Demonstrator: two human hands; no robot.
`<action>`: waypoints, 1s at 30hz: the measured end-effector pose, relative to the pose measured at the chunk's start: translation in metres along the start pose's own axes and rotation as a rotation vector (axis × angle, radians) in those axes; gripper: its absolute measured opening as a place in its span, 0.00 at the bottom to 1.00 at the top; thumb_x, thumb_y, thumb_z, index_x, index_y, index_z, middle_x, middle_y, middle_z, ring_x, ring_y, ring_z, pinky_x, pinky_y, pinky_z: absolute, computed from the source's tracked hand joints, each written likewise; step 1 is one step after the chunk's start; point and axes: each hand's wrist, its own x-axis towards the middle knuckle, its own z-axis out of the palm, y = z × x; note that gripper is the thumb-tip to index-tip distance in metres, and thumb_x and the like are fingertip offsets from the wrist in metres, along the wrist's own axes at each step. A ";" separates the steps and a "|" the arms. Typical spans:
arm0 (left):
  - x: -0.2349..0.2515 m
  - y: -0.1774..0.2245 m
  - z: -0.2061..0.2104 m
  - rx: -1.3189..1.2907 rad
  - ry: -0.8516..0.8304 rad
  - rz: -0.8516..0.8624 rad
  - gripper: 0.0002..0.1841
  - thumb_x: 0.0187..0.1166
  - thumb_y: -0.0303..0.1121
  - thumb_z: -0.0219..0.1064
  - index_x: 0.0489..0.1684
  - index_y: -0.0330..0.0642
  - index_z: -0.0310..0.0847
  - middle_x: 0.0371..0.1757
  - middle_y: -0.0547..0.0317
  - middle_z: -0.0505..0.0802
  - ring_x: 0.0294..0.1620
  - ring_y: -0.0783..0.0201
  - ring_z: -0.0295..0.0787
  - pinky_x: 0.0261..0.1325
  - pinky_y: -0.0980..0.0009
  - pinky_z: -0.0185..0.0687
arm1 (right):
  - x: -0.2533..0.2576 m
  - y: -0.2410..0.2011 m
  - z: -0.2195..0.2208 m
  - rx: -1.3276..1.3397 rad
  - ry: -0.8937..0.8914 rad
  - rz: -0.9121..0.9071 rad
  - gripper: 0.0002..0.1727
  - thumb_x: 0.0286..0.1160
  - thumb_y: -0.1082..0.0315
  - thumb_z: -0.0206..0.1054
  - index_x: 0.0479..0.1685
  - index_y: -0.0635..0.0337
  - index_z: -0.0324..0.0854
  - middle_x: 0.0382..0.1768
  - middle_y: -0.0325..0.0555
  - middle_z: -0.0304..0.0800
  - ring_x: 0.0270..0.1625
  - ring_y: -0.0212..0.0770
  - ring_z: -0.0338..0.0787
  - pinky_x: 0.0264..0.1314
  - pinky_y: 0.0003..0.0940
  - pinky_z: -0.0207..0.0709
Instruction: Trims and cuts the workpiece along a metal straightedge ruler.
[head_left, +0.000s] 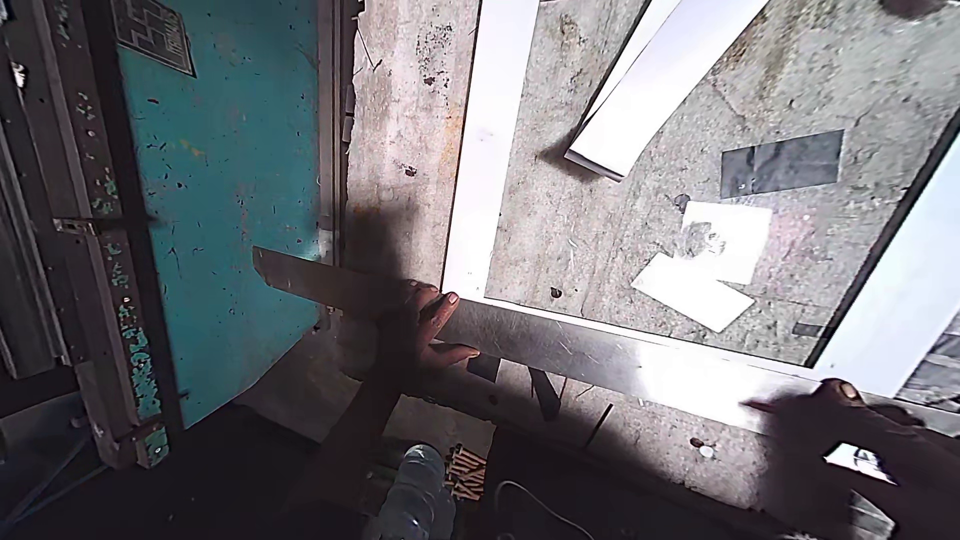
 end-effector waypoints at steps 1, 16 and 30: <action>0.000 0.000 0.000 -0.008 0.000 0.003 0.48 0.54 0.84 0.64 0.76 0.69 0.79 0.70 0.60 0.85 0.78 0.60 0.73 0.74 0.53 0.63 | 0.000 0.005 0.004 0.002 0.003 -0.008 0.28 0.79 0.46 0.69 0.76 0.46 0.83 0.50 0.62 0.95 0.49 0.65 0.94 0.52 0.62 0.82; 0.005 -0.002 -0.002 -0.140 -0.101 0.063 0.47 0.61 0.79 0.62 0.80 0.61 0.75 0.62 0.39 0.87 0.65 0.39 0.81 0.62 0.37 0.68 | -0.002 0.018 0.013 -0.177 0.311 -0.117 0.28 0.71 0.50 0.66 0.75 0.38 0.84 0.33 0.43 0.94 0.32 0.50 0.91 0.30 0.49 0.80; -0.009 -0.013 0.000 0.023 -0.166 0.010 0.52 0.57 0.84 0.58 0.81 0.60 0.76 0.72 0.38 0.84 0.81 0.39 0.71 0.78 0.40 0.57 | 0.005 0.026 0.014 -0.148 0.337 -0.189 0.29 0.70 0.47 0.67 0.75 0.38 0.83 0.33 0.42 0.93 0.35 0.50 0.91 0.31 0.46 0.78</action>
